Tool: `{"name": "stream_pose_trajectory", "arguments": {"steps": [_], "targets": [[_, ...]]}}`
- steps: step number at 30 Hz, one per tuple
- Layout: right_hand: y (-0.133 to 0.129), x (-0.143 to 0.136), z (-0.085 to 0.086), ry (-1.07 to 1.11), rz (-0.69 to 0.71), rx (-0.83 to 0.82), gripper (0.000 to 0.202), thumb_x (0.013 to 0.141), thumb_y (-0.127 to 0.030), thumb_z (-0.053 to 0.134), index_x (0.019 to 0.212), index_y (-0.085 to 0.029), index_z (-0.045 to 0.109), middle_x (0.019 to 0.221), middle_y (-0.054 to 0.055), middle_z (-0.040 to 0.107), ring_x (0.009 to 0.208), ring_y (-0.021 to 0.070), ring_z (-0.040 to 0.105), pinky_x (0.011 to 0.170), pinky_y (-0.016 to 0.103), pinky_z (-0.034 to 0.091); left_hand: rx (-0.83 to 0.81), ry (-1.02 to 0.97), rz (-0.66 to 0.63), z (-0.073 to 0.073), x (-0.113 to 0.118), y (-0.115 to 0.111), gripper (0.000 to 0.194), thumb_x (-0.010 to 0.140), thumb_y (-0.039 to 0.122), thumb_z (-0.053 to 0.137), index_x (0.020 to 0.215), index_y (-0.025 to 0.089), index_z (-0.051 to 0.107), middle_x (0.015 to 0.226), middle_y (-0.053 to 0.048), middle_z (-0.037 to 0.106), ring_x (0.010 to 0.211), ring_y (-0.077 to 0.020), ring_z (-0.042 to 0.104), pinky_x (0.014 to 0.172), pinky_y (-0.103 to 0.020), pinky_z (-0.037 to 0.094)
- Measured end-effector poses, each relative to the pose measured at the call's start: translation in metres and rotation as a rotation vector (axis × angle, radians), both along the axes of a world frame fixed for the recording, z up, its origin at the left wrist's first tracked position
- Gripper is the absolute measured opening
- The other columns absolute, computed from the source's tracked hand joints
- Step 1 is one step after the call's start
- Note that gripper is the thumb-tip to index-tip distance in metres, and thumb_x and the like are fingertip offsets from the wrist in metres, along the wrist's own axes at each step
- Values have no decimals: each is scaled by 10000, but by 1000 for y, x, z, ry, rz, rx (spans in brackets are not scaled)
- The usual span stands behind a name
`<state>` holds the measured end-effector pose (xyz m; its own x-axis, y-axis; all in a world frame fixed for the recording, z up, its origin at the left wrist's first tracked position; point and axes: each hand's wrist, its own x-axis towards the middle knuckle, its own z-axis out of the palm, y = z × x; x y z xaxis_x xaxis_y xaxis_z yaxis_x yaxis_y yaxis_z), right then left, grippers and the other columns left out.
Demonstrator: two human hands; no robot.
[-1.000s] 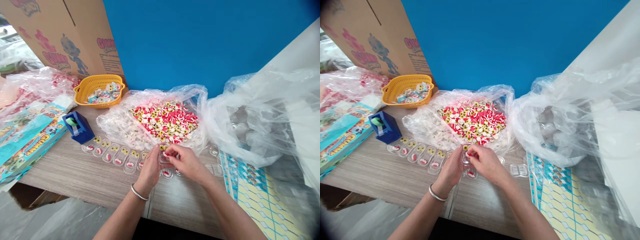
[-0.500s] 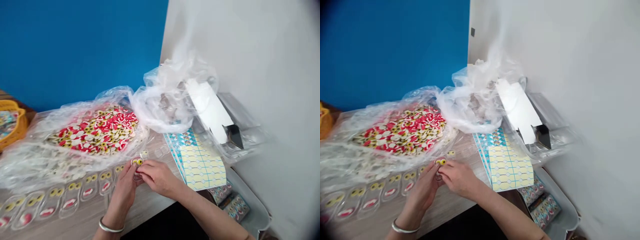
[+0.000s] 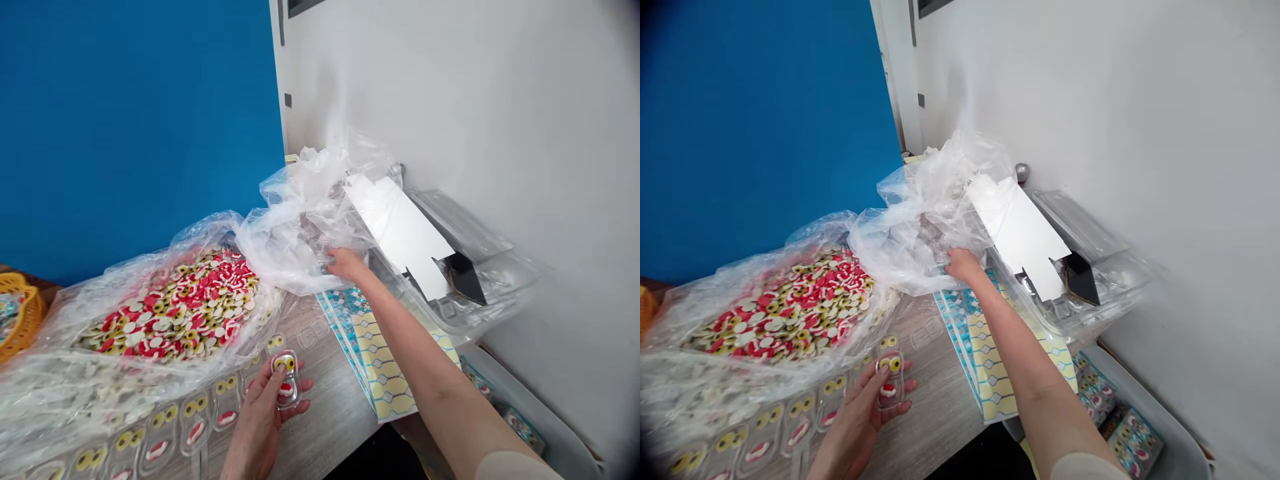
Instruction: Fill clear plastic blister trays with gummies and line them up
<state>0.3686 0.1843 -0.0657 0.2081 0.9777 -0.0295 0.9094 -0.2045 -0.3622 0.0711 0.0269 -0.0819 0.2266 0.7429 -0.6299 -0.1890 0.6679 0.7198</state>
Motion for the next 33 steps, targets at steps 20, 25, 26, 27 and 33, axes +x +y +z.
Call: {"name": "stream_pose_trajectory", "arguments": {"steps": [20,25,26,27,33], "targets": [[-83,-21,20,514,-198,472,202,883,-344,559,879,-192,692,774,42,734,670,187,659,664,299,494,5,-81,35,8,12,-10,448,816,410,742,1171,177,599,1217,-154,692,861,-257,741,638,-349,613],[-144,-73,21,875,-95,315,204,840,-395,593,832,-200,649,702,8,687,523,143,571,512,268,451,87,-109,84,18,19,-20,515,740,434,820,1136,198,590,1165,-114,701,850,-215,727,658,-312,598],[-156,-84,19,845,-70,318,191,852,-387,587,839,-206,646,709,7,683,543,146,577,532,273,463,113,-103,105,19,19,-21,532,718,436,840,1126,206,588,1149,-96,700,844,-199,720,665,-301,593],[-168,-96,15,779,-43,332,173,869,-370,576,851,-213,646,727,12,683,577,153,591,565,282,476,139,-93,129,21,20,-23,546,696,434,858,1114,211,587,1121,-76,699,831,-182,710,670,-292,588],[-221,-148,-7,244,153,327,229,980,-300,462,923,-240,675,866,109,692,785,254,644,717,384,489,234,-108,189,23,18,-30,574,629,374,901,1076,214,579,885,7,670,773,-144,656,671,-272,565]]}}
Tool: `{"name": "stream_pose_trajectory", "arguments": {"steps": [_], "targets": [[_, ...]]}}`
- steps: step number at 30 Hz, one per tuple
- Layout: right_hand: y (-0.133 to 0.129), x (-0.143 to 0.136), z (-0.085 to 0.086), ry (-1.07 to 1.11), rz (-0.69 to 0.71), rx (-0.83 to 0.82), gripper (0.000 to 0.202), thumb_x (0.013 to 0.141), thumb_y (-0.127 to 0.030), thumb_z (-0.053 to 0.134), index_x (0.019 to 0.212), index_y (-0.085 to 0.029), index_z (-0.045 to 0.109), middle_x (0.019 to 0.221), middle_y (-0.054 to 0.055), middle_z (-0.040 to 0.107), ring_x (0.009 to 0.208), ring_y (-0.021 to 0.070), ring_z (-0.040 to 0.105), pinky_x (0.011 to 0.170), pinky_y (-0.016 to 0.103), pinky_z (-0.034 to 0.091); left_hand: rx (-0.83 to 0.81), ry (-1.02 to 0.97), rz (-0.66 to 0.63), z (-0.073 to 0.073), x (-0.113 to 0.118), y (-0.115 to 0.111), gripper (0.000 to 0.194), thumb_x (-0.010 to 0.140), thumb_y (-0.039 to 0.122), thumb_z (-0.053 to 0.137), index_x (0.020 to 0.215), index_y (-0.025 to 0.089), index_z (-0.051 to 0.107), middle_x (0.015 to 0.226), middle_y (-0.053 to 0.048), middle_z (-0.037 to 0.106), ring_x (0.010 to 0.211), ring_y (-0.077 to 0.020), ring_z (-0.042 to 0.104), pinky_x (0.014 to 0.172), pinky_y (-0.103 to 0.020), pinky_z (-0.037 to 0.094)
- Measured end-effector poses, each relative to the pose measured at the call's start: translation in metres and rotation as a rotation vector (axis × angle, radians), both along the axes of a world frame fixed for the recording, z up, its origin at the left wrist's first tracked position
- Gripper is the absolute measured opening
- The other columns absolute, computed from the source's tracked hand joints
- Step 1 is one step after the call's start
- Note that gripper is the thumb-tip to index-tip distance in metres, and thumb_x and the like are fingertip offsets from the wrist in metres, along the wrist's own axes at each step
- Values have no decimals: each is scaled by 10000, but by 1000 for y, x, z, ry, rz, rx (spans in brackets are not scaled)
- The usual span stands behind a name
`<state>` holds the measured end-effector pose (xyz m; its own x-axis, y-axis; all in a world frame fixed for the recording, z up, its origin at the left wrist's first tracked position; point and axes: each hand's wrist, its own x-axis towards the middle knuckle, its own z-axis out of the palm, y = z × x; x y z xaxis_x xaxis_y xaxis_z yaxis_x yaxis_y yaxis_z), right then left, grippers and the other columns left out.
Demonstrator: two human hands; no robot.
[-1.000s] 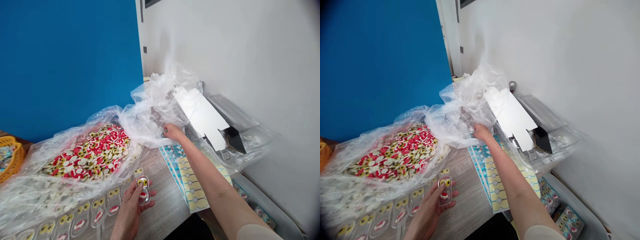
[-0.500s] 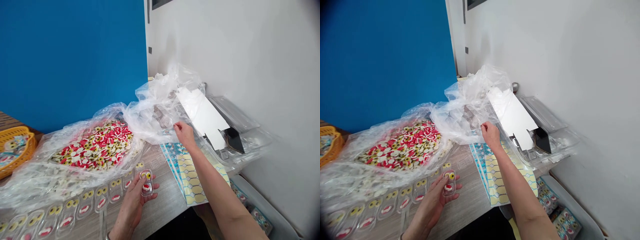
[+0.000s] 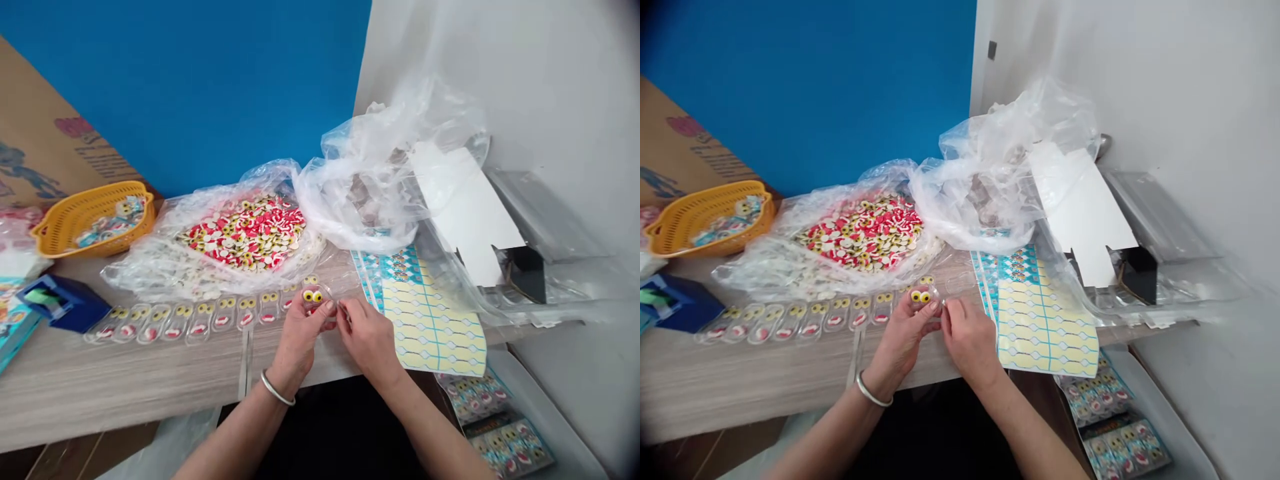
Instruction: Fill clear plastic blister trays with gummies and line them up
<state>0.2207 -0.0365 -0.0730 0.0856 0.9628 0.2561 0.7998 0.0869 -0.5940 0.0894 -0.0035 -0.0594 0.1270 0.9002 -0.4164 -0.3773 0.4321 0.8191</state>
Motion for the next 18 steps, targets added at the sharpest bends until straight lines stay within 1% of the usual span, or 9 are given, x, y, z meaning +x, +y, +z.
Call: {"name": "stream_pose_trajectory", "arguments": {"steps": [3,5,6,8,10,12,14,15,18], "targets": [[-10,-12,-6,-57,24,-20,247,999,-324,465,930,-239,686,866,137,683,826,296,641,779,446,487,3,10,33,-6,-3,-2,545,606,340,904,1029,203,589,836,21,657,749,-129,629,673,-262,559],[-12,-14,-8,-15,48,-16,202,987,-334,508,939,-247,684,868,129,679,854,300,641,824,469,489,5,31,47,-10,-6,-2,524,604,316,897,1014,191,594,807,25,649,719,-115,608,644,-239,542],[-12,-13,-9,44,59,-9,158,968,-339,549,943,-254,680,897,123,681,891,299,643,853,474,494,7,35,44,-11,-7,-2,512,607,309,892,1007,185,597,795,26,645,702,-108,599,621,-224,526],[-10,-9,-11,242,72,-12,100,909,-356,645,946,-266,670,1041,114,681,1025,299,635,916,474,505,-10,29,14,-13,-11,-1,489,610,310,889,982,179,601,766,31,637,664,-98,588,590,-209,502],[-6,-3,-16,532,63,-94,204,832,-402,736,957,-266,648,1233,105,642,1119,294,620,923,465,531,-52,12,-51,-13,-14,0,474,603,329,898,943,175,606,749,31,636,647,-102,599,595,-223,506],[-2,2,-21,851,69,-250,332,767,-450,798,968,-261,612,1351,96,591,1085,275,649,874,453,566,-87,-10,-120,-13,-16,0,464,593,348,909,906,169,618,755,21,648,652,-112,616,618,-245,520],[0,5,-25,1107,97,-380,415,719,-462,843,974,-258,586,1377,84,579,1005,243,686,844,434,584,-102,-33,-155,-13,-15,0,463,585,359,918,898,161,641,775,7,664,661,-115,623,620,-248,515],[1,6,-27,1189,110,-412,426,709,-453,856,974,-258,584,1367,76,586,987,232,696,854,428,585,-106,-42,-161,-13,-15,0,466,584,362,921,904,158,652,782,3,669,662,-115,622,619,-247,511],[0,7,-30,1289,117,-423,420,700,-426,876,970,-261,599,1300,52,633,987,218,703,900,412,575,-112,-43,-162,-15,-13,1,464,589,362,923,917,156,669,789,-1,673,662,-114,622,613,-246,506]]}}
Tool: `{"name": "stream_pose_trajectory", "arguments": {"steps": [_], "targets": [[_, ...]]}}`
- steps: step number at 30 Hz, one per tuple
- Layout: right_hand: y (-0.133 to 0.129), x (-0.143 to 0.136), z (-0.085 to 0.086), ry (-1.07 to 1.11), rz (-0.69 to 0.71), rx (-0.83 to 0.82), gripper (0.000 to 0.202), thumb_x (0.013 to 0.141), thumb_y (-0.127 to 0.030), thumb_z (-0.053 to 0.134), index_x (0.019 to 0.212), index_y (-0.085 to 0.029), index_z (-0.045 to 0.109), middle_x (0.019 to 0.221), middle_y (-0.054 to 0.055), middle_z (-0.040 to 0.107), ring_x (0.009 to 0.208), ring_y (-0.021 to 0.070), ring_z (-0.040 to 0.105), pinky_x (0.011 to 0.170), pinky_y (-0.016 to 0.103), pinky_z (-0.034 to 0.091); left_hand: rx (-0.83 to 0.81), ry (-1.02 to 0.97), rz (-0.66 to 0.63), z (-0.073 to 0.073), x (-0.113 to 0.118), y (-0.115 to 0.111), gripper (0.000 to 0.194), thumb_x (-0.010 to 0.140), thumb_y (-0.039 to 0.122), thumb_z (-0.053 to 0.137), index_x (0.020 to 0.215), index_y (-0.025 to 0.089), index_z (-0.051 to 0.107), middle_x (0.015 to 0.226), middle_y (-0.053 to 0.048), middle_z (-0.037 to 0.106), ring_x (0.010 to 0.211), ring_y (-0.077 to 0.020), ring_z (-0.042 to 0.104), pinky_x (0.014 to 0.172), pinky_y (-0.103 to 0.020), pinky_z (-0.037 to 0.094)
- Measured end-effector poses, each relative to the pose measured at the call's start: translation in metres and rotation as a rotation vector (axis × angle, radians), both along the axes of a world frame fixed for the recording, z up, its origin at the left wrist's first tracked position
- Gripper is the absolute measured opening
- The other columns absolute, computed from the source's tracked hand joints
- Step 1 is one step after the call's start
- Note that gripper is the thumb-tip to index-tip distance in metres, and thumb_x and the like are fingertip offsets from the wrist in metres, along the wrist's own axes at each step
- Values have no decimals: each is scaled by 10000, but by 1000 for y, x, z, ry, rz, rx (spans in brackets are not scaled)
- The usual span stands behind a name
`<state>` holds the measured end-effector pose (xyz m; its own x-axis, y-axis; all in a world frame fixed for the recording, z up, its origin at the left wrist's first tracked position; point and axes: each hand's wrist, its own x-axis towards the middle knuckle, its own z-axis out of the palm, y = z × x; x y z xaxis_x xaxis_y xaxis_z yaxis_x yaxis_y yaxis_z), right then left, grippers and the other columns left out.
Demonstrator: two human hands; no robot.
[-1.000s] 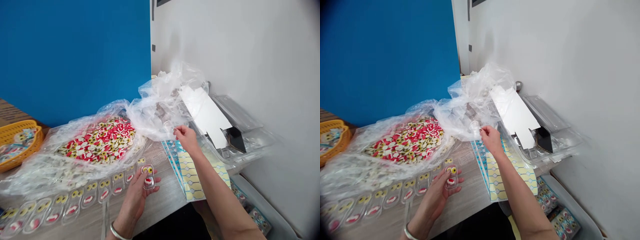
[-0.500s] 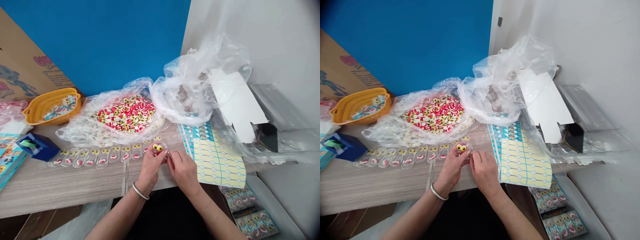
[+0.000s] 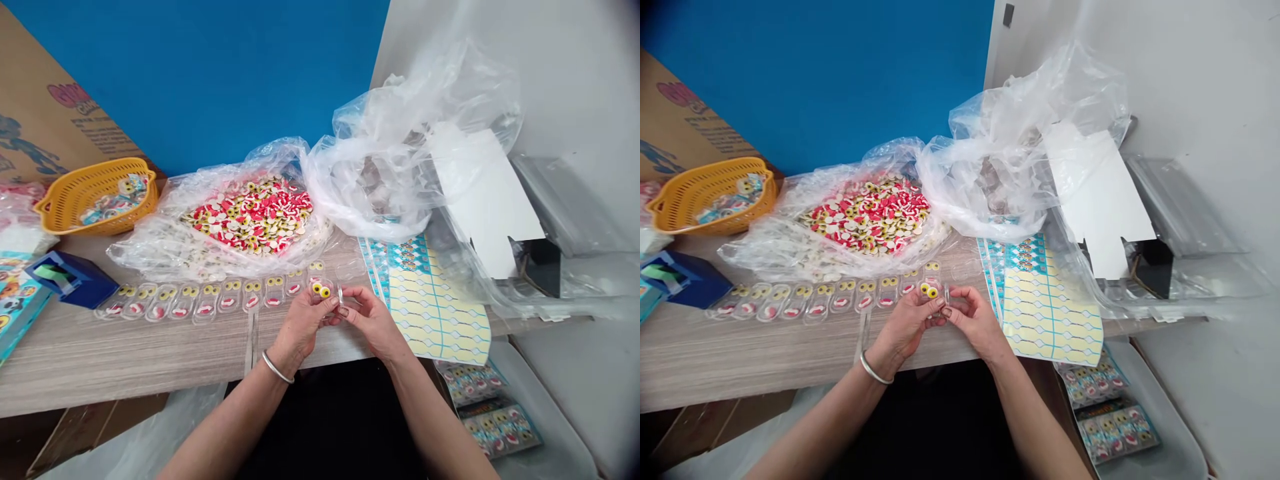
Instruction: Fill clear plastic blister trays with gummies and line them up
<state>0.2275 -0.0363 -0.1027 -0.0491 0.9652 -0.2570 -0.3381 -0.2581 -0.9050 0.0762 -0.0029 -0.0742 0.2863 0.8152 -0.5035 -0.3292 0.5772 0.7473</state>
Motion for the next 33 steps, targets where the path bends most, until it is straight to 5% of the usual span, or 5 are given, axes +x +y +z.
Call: {"name": "stream_pose_trajectory", "arguments": {"steps": [33], "targets": [[-4,9,-7,49,51,-28,355,719,-358,879,968,-258,646,1321,40,642,951,198,710,871,392,592,97,111,-62,-1,3,1,338,625,257,823,898,170,642,756,2,656,656,-129,629,576,-240,537]]}}
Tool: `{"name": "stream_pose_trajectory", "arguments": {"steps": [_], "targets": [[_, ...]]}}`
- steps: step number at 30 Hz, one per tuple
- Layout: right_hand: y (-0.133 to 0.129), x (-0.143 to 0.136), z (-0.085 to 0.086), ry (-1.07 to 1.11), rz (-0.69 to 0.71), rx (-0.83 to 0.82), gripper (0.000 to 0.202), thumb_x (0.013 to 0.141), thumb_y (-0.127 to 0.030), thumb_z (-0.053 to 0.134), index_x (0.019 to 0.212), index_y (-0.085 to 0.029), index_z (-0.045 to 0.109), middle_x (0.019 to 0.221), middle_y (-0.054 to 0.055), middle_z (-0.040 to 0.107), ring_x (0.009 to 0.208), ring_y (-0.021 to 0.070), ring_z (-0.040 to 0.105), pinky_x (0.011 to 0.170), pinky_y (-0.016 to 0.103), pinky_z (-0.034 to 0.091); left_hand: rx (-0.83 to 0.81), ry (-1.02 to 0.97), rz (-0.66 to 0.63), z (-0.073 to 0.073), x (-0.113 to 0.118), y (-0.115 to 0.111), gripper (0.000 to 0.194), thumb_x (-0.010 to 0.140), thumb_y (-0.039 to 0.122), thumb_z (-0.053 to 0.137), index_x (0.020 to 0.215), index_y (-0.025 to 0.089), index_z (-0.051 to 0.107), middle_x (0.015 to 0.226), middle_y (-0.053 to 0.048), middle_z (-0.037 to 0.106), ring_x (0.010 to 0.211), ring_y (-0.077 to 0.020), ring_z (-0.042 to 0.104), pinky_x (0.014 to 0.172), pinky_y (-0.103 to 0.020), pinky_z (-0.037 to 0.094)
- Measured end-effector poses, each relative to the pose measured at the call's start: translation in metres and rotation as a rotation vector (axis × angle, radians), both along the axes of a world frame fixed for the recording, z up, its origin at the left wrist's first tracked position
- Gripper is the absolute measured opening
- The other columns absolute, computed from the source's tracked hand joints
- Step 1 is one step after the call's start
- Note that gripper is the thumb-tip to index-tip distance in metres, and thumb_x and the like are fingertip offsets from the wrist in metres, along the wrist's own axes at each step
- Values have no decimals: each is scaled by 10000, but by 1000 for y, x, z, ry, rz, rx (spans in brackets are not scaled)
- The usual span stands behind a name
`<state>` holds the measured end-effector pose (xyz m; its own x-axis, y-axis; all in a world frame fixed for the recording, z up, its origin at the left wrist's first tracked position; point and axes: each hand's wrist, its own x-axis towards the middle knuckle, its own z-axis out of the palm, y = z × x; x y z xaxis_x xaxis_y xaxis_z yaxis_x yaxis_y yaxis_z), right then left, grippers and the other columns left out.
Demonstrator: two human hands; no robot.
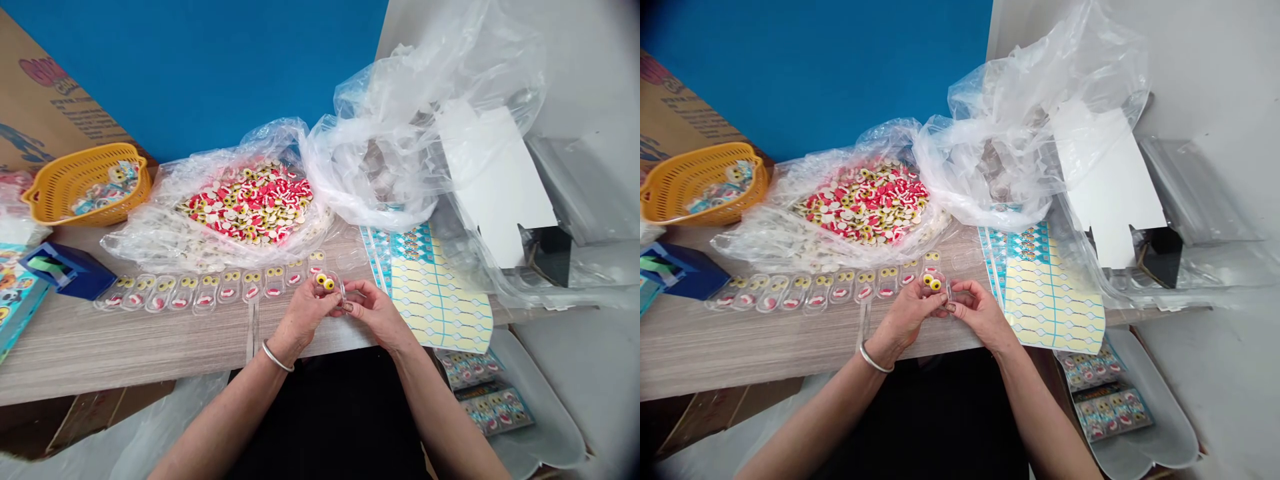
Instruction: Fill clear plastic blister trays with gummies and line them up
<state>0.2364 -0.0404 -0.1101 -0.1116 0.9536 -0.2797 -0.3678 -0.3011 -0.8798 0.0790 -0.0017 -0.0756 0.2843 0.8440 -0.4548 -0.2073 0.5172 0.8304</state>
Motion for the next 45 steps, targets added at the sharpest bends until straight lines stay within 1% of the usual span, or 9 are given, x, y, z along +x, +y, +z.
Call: {"name": "stream_pose_trajectory", "arguments": {"steps": [6,23,27,33,35,38,40,42,45], "targets": [[0,1,3,8,16,-5,350,718,-361,878,961,-253,651,1332,46,638,968,215,712,899,434,592,10,11,-5,0,-1,-1,356,641,261,820,932,170,636,787,-9,666,673,-136,637,597,-261,552],[1,3,0,27,49,-6,347,749,-332,864,985,-243,625,1193,45,696,931,202,716,898,401,581,14,4,-33,1,-1,2,362,631,251,815,924,160,623,780,4,657,677,-118,622,600,-254,576],[2,2,1,17,47,-8,358,741,-345,862,979,-245,614,1255,50,667,947,208,715,907,416,579,24,17,-24,0,1,2,340,630,238,802,905,163,617,783,2,655,677,-116,616,603,-255,576],[1,-2,7,-180,-32,-15,381,706,-370,849,965,-232,607,1350,79,608,907,189,705,839,372,579,24,75,32,-3,3,2,282,608,211,757,842,167,606,720,25,611,631,-100,578,564,-224,540],[1,-1,7,-253,-89,-22,349,716,-353,818,963,-232,602,1278,78,647,843,173,696,767,340,571,22,99,77,-4,2,4,279,595,207,754,824,166,601,712,30,596,628,-97,568,566,-226,540],[8,3,4,-336,-112,-30,349,734,-340,775,1015,-237,594,994,47,722,733,169,673,703,329,548,15,111,95,-4,-2,7,292,599,223,763,838,164,605,725,26,602,628,-98,576,577,-232,542],[19,8,4,-417,-118,-19,382,753,-365,754,1070,-230,589,844,27,714,715,188,671,708,349,545,2,109,91,-4,-5,9,312,609,237,772,862,166,603,731,24,609,635,-103,591,586,-235,544],[35,14,9,-521,-176,34,438,754,-412,754,1110,-221,586,905,58,724,807,225,693,733,372,551,-15,100,101,-5,-7,10,343,611,244,786,889,170,600,743,25,614,640,-103,596,592,-237,546],[56,18,21,-734,-323,195,540,764,-480,756,1206,-221,585,1287,143,647,1089,295,658,812,410,554,-44,43,97,-5,-9,10,376,608,267,824,895,173,600,749,28,609,648,-102,599,598,-238,549]]}}
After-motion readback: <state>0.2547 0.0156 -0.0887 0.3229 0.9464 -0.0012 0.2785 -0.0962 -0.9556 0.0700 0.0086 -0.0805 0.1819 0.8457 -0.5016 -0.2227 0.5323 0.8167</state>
